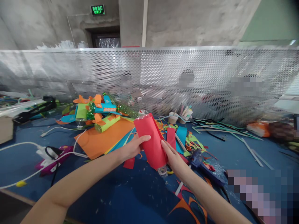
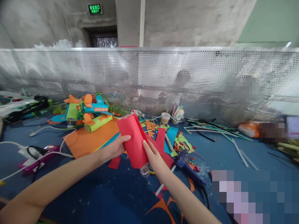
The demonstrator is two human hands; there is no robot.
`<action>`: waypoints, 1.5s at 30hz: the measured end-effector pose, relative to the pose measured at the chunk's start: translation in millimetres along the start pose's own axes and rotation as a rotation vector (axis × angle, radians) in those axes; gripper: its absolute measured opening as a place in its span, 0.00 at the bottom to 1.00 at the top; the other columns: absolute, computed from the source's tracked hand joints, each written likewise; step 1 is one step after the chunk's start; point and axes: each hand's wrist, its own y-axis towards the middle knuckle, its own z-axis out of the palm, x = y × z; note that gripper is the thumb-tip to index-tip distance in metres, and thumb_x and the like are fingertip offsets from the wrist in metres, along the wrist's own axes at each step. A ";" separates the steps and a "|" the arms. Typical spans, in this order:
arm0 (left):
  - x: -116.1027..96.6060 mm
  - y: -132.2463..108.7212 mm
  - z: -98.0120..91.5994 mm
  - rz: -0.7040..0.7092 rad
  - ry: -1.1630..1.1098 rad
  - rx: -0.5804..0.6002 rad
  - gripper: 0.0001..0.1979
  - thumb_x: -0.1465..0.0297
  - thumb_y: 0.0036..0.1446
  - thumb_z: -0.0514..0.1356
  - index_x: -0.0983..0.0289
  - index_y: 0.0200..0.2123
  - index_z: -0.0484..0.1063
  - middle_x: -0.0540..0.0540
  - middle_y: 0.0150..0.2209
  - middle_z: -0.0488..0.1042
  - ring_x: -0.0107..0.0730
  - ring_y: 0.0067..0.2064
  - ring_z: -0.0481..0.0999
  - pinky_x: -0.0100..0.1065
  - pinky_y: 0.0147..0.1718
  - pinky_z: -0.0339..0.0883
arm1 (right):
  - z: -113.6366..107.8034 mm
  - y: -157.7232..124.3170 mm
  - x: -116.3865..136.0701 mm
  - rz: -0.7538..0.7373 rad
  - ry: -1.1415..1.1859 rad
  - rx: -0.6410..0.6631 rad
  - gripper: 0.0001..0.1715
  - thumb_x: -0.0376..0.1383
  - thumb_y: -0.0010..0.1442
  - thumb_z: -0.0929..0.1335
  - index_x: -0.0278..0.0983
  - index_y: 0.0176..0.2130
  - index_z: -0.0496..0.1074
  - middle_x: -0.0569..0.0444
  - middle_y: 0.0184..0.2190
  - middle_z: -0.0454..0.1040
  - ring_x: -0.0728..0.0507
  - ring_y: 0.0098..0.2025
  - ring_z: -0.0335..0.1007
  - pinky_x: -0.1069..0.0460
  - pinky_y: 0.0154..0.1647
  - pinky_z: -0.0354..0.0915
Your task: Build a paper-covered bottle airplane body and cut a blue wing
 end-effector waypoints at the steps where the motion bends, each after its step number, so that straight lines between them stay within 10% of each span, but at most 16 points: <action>1: -0.8 -0.3 -0.6 -0.007 0.011 0.006 0.22 0.64 0.40 0.66 0.67 0.39 0.69 0.63 0.38 0.74 0.44 0.38 0.73 0.40 0.37 0.66 | -0.5 -0.4 -0.2 0.017 -0.005 0.007 0.32 0.54 0.50 0.66 0.39 0.49 0.70 0.52 0.44 0.75 0.40 0.47 0.70 0.48 0.42 0.69; 8: -0.3 7.2 -4.3 0.040 -0.043 0.035 0.22 0.67 0.43 0.65 0.64 0.44 0.67 0.59 0.41 0.73 0.41 0.41 0.73 0.39 0.40 0.66 | 4.1 -6.8 15.0 0.047 -0.006 0.028 0.30 0.54 0.52 0.64 0.40 0.48 0.70 0.53 0.48 0.73 0.40 0.50 0.67 0.49 0.47 0.66; 26: 13.2 1.1 13.0 0.126 -0.147 -0.112 0.25 0.72 0.44 0.66 0.62 0.47 0.66 0.57 0.42 0.74 0.36 0.40 0.74 0.36 0.40 0.68 | -9.4 -4.3 12.5 -0.794 -0.939 -0.284 0.28 0.50 0.56 0.63 0.37 0.51 0.64 0.44 0.44 0.68 0.36 0.47 0.62 0.40 0.49 0.59; 45: 20.8 2.6 12.5 0.134 -0.209 -0.385 0.15 0.68 0.48 0.62 0.60 0.40 0.62 0.52 0.37 0.73 0.31 0.35 0.73 0.35 0.38 0.68 | 1.6 -19.7 7.6 -0.566 -0.695 0.045 0.26 0.39 0.64 0.55 0.44 0.61 0.55 0.54 0.53 0.68 0.42 0.55 0.63 0.48 0.53 0.61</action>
